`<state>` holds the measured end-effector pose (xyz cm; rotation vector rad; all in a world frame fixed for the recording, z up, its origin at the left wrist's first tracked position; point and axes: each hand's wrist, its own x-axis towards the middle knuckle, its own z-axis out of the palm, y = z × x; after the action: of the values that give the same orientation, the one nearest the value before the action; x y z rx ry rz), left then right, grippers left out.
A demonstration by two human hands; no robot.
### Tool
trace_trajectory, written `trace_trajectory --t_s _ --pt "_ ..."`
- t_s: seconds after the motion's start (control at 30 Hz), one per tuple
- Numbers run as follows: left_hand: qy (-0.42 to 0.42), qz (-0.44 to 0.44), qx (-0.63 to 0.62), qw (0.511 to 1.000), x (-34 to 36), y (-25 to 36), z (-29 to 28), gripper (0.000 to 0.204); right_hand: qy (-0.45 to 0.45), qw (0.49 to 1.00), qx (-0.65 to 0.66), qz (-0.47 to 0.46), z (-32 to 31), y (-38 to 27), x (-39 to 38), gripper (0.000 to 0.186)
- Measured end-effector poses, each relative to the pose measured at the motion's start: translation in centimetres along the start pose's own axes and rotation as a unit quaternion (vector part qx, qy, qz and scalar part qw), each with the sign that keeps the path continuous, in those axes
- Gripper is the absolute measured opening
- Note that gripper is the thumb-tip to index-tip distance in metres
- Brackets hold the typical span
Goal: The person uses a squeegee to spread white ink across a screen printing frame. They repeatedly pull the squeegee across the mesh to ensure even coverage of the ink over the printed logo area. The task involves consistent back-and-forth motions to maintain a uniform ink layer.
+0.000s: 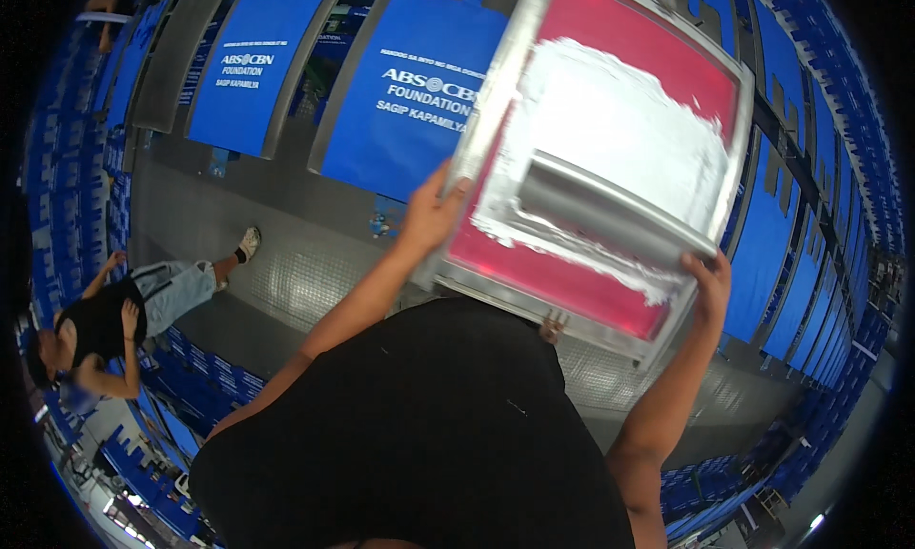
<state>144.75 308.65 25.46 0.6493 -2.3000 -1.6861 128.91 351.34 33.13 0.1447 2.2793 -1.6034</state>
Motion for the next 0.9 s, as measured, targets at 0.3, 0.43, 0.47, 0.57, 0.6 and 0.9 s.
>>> trace_trajectory --t_s 0.3,0.43,0.47,0.57,0.6,0.9 --pt "0.003 -0.038 0.068 0.997 -2.6 3.0 14.2 0.055 -0.016 0.998 0.052 0.024 -12.0 9.3 2.5 0.037" --pt "0.027 -0.053 0.039 0.997 -3.9 1.5 15.4 0.041 -0.035 0.998 0.038 0.021 -13.4 11.6 4.3 0.036" --pt "0.024 -0.055 0.026 0.998 -4.4 0.6 15.6 0.043 -0.026 0.999 0.013 0.025 -13.9 12.3 4.9 0.037" --pt "0.034 -0.075 0.017 0.996 -5.4 2.6 16.1 0.046 -0.080 0.995 0.066 0.010 -13.7 11.0 4.5 0.039" --pt "0.038 -0.082 0.013 0.996 -5.5 3.1 16.1 0.046 -0.089 0.993 0.079 0.002 -13.8 11.1 4.6 0.038" --pt "0.014 -0.071 0.055 0.996 -5.1 1.9 17.0 0.049 -0.067 0.994 0.083 -0.007 -14.5 12.3 4.8 0.036"
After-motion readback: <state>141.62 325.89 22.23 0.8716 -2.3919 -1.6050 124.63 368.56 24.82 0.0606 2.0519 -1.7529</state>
